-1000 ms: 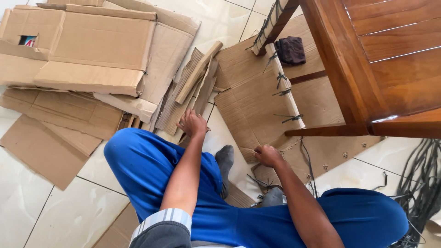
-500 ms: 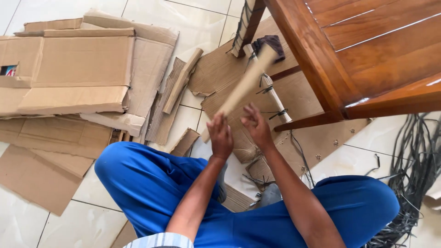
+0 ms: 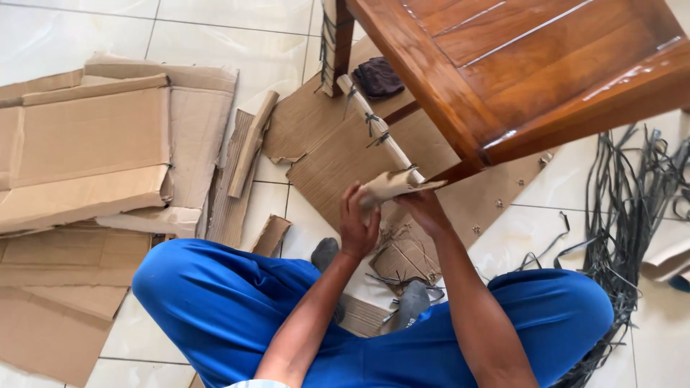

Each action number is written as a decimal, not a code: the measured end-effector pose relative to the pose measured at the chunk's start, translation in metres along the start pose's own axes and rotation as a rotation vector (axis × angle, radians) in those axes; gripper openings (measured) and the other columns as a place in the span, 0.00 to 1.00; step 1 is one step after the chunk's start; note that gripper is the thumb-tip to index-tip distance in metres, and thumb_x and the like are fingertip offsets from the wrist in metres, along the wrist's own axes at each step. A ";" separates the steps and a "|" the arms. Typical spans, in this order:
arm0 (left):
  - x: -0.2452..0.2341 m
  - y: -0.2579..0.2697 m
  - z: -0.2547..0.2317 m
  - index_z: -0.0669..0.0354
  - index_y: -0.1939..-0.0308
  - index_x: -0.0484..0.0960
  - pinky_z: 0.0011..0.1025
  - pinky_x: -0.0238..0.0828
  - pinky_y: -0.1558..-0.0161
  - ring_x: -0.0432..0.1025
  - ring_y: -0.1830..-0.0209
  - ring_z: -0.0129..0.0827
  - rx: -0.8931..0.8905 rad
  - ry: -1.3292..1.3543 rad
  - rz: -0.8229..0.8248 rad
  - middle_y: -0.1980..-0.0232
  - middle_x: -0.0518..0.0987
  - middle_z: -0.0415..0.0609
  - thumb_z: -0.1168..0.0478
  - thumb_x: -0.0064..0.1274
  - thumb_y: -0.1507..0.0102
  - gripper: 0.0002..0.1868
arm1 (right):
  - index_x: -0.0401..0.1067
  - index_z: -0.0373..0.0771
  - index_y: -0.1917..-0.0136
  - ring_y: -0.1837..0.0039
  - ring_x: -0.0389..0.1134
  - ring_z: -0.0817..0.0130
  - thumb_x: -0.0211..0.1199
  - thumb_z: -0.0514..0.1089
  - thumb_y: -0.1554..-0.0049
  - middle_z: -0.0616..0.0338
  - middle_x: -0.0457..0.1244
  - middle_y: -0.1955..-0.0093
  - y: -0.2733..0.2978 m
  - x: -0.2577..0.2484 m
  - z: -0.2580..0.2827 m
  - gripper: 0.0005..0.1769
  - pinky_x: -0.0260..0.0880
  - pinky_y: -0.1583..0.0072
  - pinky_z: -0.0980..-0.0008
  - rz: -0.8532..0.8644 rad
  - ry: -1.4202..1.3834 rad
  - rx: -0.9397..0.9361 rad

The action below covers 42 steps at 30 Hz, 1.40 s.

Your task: Protecting wooden chair legs by wrapping them in cardboard and securing them with plastic ties.

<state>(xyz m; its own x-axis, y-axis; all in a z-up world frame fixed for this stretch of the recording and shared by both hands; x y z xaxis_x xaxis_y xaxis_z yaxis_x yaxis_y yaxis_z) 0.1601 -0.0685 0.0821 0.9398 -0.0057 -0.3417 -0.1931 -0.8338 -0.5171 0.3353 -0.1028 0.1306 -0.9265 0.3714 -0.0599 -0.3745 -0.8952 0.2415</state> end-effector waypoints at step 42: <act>0.110 -0.061 -0.074 0.59 0.31 0.75 0.28 0.80 0.52 0.74 0.56 0.20 -0.323 0.918 0.267 0.45 0.80 0.43 0.66 0.55 0.30 0.22 | 0.53 0.34 0.20 0.33 0.65 0.37 0.66 0.46 0.36 0.38 0.60 0.30 0.041 -0.055 0.023 0.39 0.77 0.42 0.48 -0.533 0.332 -0.371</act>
<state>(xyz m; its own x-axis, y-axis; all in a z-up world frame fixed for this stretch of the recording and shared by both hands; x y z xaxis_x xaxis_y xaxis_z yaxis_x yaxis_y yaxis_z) 0.2961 -0.0588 0.1339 0.7569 -0.5236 0.3911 -0.4716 -0.8519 -0.2278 0.3718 -0.1543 0.1658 -0.5547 0.7388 -0.3827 -0.7109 -0.6598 -0.2435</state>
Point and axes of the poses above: each hand's wrist, its own y-axis away from the middle knuckle, its own x-axis out of the palm, z = x × y, the point moved 5 cm from there along -y, towards the middle knuckle
